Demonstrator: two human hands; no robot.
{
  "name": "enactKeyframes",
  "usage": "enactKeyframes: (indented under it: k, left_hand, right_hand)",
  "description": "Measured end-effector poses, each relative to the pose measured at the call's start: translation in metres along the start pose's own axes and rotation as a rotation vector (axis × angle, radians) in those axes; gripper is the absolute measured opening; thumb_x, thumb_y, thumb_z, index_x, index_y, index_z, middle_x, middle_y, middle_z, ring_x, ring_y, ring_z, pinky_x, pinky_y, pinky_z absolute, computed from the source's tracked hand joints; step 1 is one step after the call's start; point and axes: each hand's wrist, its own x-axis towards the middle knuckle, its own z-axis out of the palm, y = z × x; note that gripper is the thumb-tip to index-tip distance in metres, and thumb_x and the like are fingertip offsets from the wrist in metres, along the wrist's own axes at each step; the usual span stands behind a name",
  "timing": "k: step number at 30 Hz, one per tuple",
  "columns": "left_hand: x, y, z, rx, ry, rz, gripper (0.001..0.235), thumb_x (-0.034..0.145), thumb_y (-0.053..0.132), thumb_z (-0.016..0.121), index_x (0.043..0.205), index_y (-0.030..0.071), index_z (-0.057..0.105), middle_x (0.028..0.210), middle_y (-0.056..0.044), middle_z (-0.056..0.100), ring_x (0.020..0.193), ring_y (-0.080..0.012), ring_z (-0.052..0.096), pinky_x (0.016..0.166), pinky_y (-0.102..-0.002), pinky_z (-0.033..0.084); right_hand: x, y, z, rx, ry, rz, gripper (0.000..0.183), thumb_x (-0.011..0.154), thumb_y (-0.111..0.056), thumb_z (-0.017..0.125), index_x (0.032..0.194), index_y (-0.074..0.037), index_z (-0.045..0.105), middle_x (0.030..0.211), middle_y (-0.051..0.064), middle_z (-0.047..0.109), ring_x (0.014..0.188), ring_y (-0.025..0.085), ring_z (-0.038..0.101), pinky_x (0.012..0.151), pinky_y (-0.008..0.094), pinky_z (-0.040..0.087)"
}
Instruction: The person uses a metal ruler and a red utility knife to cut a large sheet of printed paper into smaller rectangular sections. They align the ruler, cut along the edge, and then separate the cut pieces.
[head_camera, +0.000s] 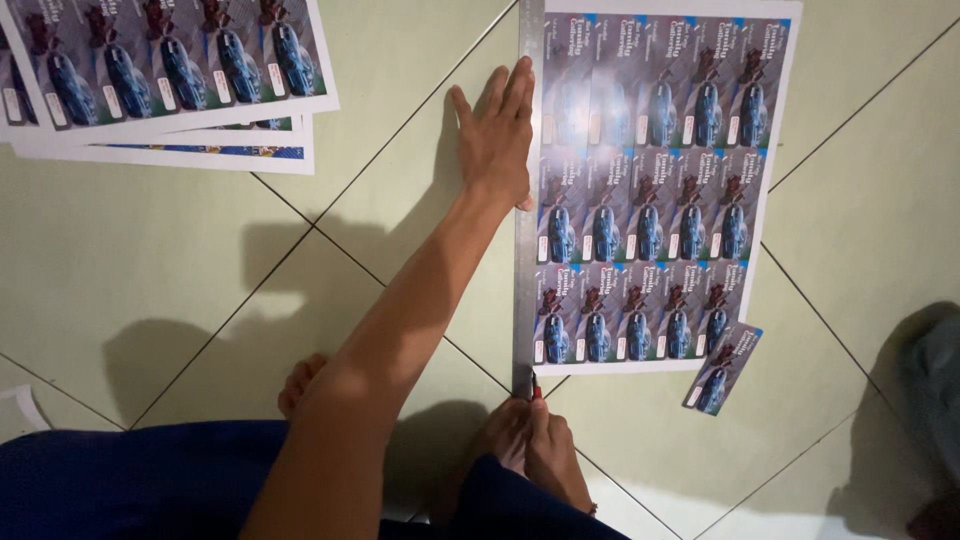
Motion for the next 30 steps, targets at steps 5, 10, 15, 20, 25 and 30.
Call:
enactKeyframes:
  k: [5,10,15,20,25,30]
  left_hand:
    - [-0.006,-0.001,-0.009,-0.031,-0.064,0.019,0.164,0.050,0.080,0.090,0.168,0.008,0.002,0.174,-0.003,-0.013,0.160,-0.0230,-0.001,0.118,-0.069,0.026]
    - [-0.004,-0.007,-0.011,-0.099,-0.086,0.023,0.163,0.052,0.076,0.093,0.168,0.010,-0.001,0.175,0.000,-0.012,0.161,-0.0209,-0.002,0.120,-0.070,0.022]
    - [-0.002,-0.004,0.003,-0.114,0.010,-0.001,0.167,0.045,0.076,0.095,0.168,0.012,0.002,0.176,0.004,-0.007,0.161,-0.0170,0.001,0.120,-0.067,0.021]
    - [-0.013,-0.015,0.016,-0.296,0.130,-0.002,0.159,0.046,0.070,0.099,0.166,0.015,0.009,0.176,0.001,0.002,0.161,-0.0199,0.007,0.120,-0.065,0.018]
    - [-0.051,-0.016,0.061,-0.508,0.359,0.021,0.126,0.067,0.066,0.089,0.164,0.014,0.027,0.173,-0.003,0.022,0.159,-0.0261,0.017,0.122,-0.063,0.016]
    - [-0.101,0.004,0.082,-0.832,0.603,0.020,0.060,0.093,0.021,0.073,0.148,0.009,0.053,0.163,-0.009,0.044,0.155,-0.0298,0.032,0.129,-0.056,0.013]
  right_hand:
    - [0.001,0.014,0.000,-0.021,0.016,-0.025,0.073,0.101,-0.058,0.028,0.104,-0.001,0.074,0.109,0.022,0.074,0.106,0.031,0.070,0.094,0.041,0.048]
    - [0.025,0.024,-0.007,0.408,-0.129,-0.063,0.063,0.107,-0.050,0.046,0.071,0.000,0.061,0.047,0.008,0.045,0.033,0.016,0.040,0.032,0.030,0.020]
    - [0.031,-0.016,-0.011,-0.033,0.432,-0.474,0.028,0.078,-0.044,0.081,0.081,-0.017,0.085,0.070,0.002,0.081,0.065,0.015,0.071,0.074,0.032,0.054]
    - [0.067,-0.026,0.015,-0.130,0.586,-0.402,0.050,0.069,-0.056,0.084,0.073,-0.010,0.064,0.066,0.011,0.068,0.065,0.032,0.063,0.070,0.043,0.048]
    - [0.093,-0.008,0.030,-0.106,0.663,-0.465,0.053,0.073,-0.052,0.085,0.088,-0.005,0.066,0.082,0.021,0.073,0.081,0.047,0.067,0.074,0.054,0.051]
    - [0.085,-0.015,0.028,-0.121,0.610,-0.570,0.045,0.081,-0.045,0.079,0.100,-0.007,0.065,0.091,0.018,0.073,0.085,0.044,0.067,0.075,0.053,0.050]
